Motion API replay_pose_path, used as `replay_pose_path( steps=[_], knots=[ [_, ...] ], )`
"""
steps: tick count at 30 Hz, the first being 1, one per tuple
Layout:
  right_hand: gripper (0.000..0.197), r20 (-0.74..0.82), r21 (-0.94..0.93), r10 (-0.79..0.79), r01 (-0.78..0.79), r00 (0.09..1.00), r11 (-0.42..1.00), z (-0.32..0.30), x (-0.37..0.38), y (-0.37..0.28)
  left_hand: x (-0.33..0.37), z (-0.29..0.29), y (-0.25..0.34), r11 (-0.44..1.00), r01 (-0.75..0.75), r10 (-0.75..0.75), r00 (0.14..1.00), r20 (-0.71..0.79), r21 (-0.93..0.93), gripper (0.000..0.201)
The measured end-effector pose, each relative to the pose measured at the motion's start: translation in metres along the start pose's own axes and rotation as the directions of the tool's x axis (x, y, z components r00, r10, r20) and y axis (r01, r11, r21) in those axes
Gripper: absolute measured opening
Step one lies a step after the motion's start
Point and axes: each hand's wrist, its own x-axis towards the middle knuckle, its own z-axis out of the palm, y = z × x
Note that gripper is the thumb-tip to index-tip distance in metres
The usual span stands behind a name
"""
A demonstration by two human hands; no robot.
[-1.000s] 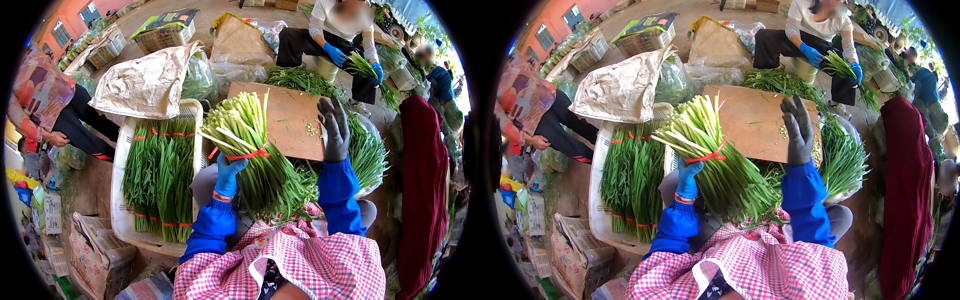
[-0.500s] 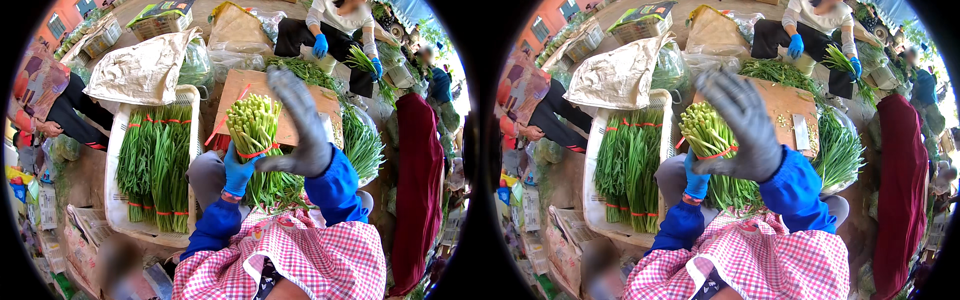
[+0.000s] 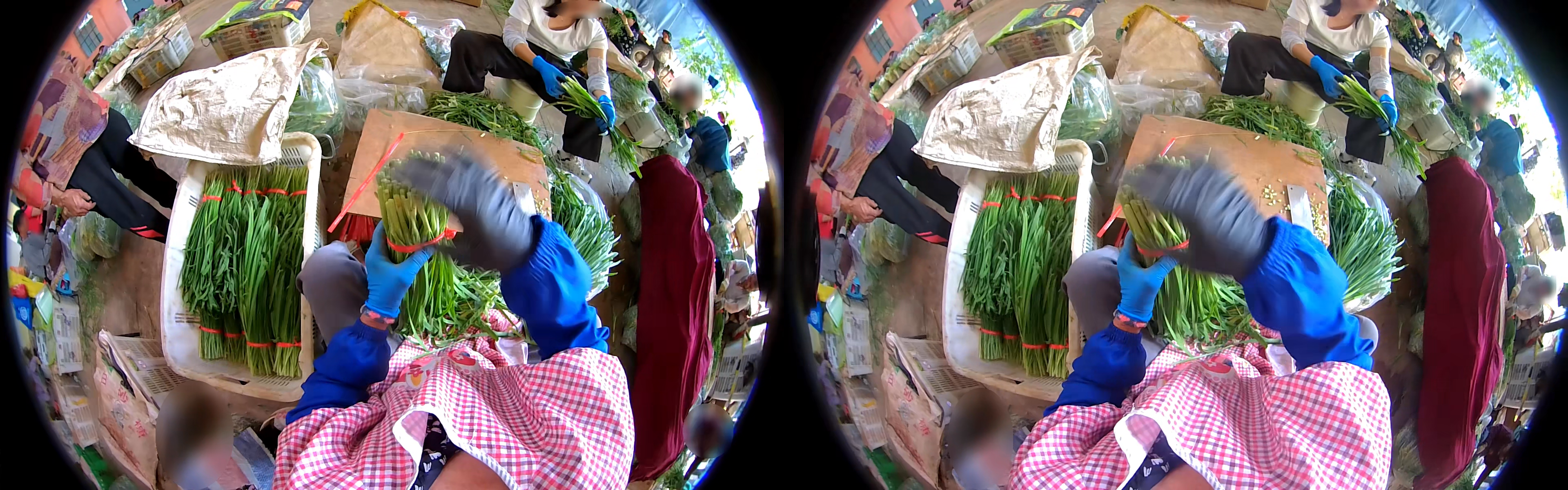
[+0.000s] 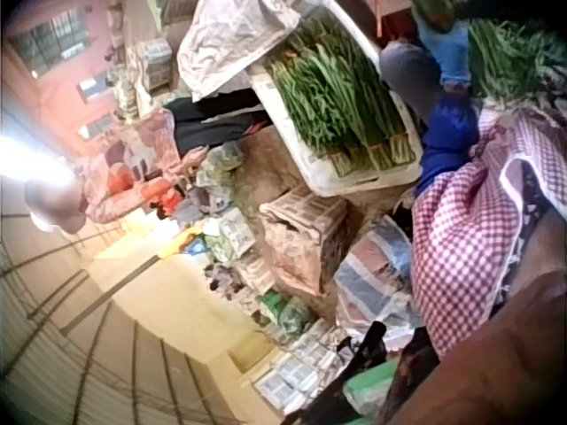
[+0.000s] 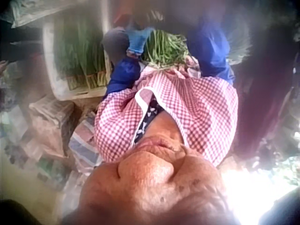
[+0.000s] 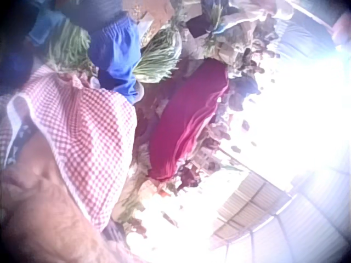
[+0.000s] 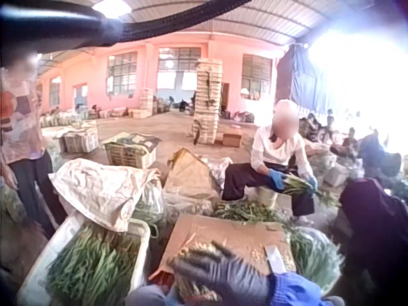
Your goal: The person sorts a bunch of green chives by hand, ties them with a red cord, trims the roots using a cleaver on a cardboard surface, and moves the finished bundle.
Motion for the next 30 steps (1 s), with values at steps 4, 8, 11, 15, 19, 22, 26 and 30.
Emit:
replay_pose_path(
  steps=[4, 8, 11, 15, 19, 22, 26, 30],
  knots=[
    [0.051, -0.338, 0.764, -0.457, 0.523, 0.823, 0.377, -0.030, 0.020, -0.026, 0.008, 0.000, 0.014, 0.969, 0.085, -0.108, 0.990, -0.089, -0.230, 0.043],
    [0.056, -0.400, 0.879, -0.072, 0.405, 0.914, 0.253, -0.042, -0.001, 0.002, 0.034, -0.040, 0.028, 0.920, -0.019, -0.128, 0.929, -0.347, -0.390, 0.043],
    [0.053, -0.089, 0.957, 0.252, 0.013, 0.964, 0.291, -0.012, -0.057, 0.013, 0.050, -0.082, 0.047, 0.838, -0.138, -0.117, 0.900, -0.421, -0.529, 0.052],
    [0.045, 0.267, 0.943, 0.442, -0.326, 0.856, 0.063, 0.035, -0.112, 0.003, 0.056, -0.135, 0.055, 0.802, -0.341, 0.066, 0.867, -0.494, -0.491, 0.060],
    [0.042, 0.433, 0.884, 0.455, -0.465, 0.778, -0.046, 0.068, -0.139, -0.011, 0.045, -0.165, 0.069, 0.796, -0.425, 0.093, 0.790, -0.607, -0.432, 0.066],
    [0.040, 0.485, 0.868, 0.433, -0.479, 0.760, -0.131, 0.079, -0.146, -0.023, 0.036, -0.182, 0.069, 0.790, -0.456, 0.100, 0.755, -0.648, -0.410, 0.067],
    [0.033, 0.448, 0.889, 0.334, -0.451, 0.829, -0.072, 0.085, -0.145, -0.018, 0.026, -0.182, 0.074, 0.775, -0.501, 0.131, 0.723, -0.678, -0.385, 0.065],
    [0.018, 0.359, 0.927, 0.234, -0.375, 0.903, 0.026, 0.072, -0.127, -0.010, 0.023, -0.173, 0.080, 0.750, -0.553, 0.179, 0.697, -0.694, -0.362, 0.063]
  ],
)
